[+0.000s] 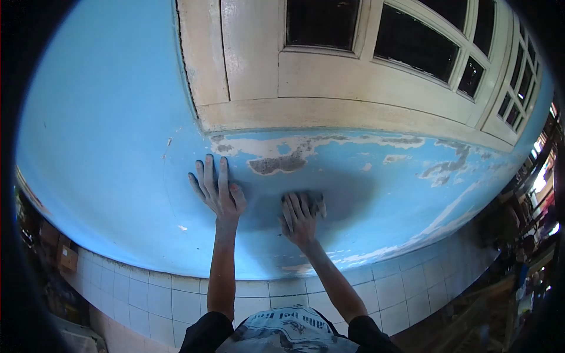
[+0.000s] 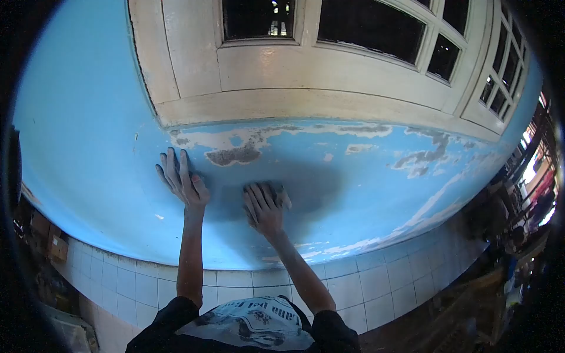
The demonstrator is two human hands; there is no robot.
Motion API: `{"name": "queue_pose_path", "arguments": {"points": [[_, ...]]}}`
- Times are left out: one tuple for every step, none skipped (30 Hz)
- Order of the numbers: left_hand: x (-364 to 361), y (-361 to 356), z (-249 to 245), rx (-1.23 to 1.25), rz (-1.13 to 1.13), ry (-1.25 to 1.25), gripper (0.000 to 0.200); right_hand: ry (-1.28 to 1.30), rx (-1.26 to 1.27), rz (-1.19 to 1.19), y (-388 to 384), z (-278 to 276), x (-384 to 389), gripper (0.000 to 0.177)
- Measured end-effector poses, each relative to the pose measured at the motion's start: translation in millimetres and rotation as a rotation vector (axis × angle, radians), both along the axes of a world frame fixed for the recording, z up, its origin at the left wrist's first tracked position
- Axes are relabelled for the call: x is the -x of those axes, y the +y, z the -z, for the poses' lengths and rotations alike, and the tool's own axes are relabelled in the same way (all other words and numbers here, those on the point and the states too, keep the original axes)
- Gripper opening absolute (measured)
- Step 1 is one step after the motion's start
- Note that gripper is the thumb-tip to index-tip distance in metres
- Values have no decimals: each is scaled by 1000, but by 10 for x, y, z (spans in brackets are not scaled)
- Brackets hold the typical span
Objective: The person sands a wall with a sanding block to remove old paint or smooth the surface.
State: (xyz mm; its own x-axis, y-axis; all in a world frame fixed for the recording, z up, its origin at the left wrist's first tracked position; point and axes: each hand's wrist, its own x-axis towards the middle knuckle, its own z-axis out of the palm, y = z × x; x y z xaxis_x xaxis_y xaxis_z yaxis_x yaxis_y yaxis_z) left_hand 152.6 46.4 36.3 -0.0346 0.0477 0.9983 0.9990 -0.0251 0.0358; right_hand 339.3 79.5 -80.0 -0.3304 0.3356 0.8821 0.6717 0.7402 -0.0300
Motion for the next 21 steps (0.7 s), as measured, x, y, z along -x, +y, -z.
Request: {"name": "queue_pose_path", "arguments": {"points": [[-30, -19, 12, 12, -21, -4, 48, 7, -40, -15, -16, -371, 43, 50], [-44, -22, 22, 20, 0, -5, 48, 13, -81, -29, -24, -736, 80, 49], [-41, -14, 22, 2, 8, -20, 48, 43, -63, -62, -38, -1085, 109, 48], [-35, -4, 20, -17, 17, -35, 47, 74, -47, -94, -50, -1286, 136, 47], [-37, -4, 24, -13, 42, -36, 47, 73, -45, -69, -47, -1276, 170, 47], [-41, -10, 29, -9, 27, -44, 47, 93, -81, -60, -28, -1263, 206, 47], [-40, -10, 28, -7, 16, -50, 46, 113, -120, -48, 4, -1244, 222, 47], [-37, -14, 28, -4, 24, -46, 45, 112, -128, -16, 24, -1100, 208, 47], [-34, -7, 29, -11, 54, -47, 45, 67, -119, -54, 21, -823, 177, 48], [-26, -12, 40, -3, 49, -40, 45, 20, -106, -95, 3, -541, 128, 49], [-13, -18, 51, 6, 40, -33, 46, 16, -111, -72, -27, -262, 44, 49], [-5, -18, 61, 15, 35, -36, 46, 72, 9, -37, -67, 8, -75, 49], [-1, -22, 65, 11, 51, -41, 46, 128, 128, -6, -114, 29, -194, 48], [-1, -16, 61, 11, 39, -34, 46, 164, 60, 122, -40, 3, -334, 50], [0, -16, 54, 14, 23, -25, 46, 200, -8, 246, 54, -169, -481, 51], [1, -27, 50, 14, 31, -27, 46, 350, -37, 205, 226, -307, -666, 54], [1, -35, 44, 19, 11, -10, 47, 503, -66, 164, 421, -455, -853, 57], [-3, -30, 32, 22, -11, 7, 48, 721, -29, 105, 523, -762, -1000, 58], [-7, -20, 26, 25, -4, 9, 48, 937, 10, 42, 542, -994, -1090, 60], [-12, -14, 30, 17, -15, 5, 48, 937, 12, 47, 574, -958, -1106, 60], [-14, -9, 32, 8, -29, 0, 48, 900, 13, 158, 629, -901, -1074, 65]]}}
